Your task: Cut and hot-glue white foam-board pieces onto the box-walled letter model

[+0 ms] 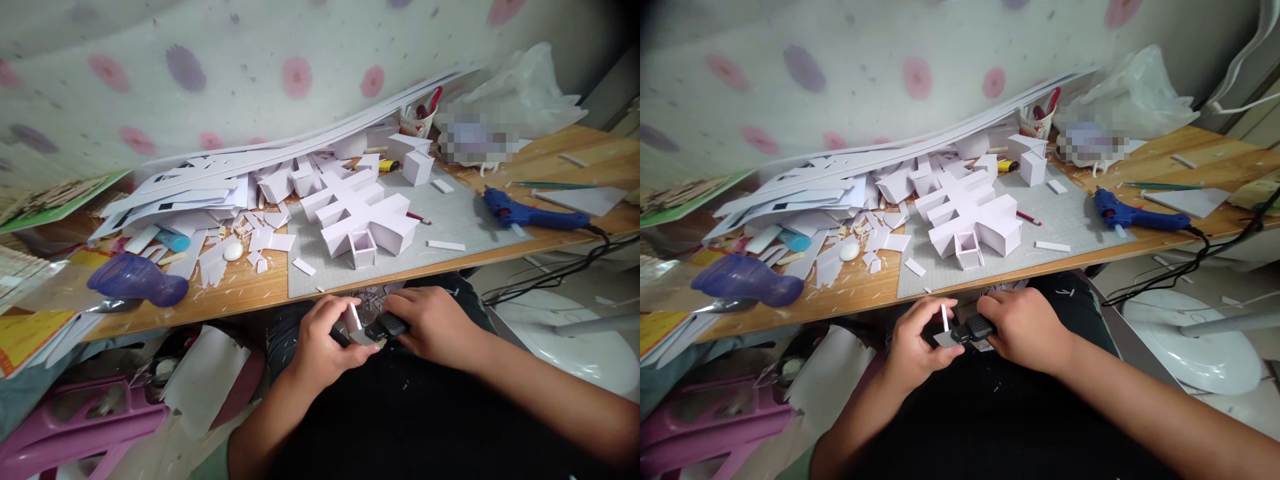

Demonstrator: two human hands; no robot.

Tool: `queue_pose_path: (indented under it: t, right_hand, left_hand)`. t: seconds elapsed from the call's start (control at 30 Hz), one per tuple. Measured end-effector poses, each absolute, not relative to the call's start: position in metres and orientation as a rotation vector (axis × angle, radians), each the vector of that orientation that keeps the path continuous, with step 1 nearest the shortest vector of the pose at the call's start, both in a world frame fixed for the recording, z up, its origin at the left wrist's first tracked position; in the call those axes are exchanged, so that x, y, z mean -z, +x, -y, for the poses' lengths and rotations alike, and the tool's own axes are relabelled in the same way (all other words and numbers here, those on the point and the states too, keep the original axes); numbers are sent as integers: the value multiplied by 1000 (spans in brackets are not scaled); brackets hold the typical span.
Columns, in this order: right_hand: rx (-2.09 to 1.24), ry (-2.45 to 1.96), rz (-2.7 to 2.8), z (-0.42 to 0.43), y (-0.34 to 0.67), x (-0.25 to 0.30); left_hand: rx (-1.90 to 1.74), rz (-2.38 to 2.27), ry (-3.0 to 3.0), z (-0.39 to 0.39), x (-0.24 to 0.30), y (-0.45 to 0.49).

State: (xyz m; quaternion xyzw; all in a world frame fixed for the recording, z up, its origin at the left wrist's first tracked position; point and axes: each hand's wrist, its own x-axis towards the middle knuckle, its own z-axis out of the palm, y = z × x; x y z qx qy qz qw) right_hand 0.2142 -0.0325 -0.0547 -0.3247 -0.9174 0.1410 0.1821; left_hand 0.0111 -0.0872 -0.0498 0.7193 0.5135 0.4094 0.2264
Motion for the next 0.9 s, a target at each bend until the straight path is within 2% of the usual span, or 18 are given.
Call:
queue_pose_path:
  t: [0.23,0.9]
  right_hand:
    - [-203,-961,2577,32,212,63]
    - [-355,-1087,2624,31,211,79]
  left_hand:
    - [-1091,-1425,1942,88,47,12]
    - [-988,-1334,1839,91,57,12]
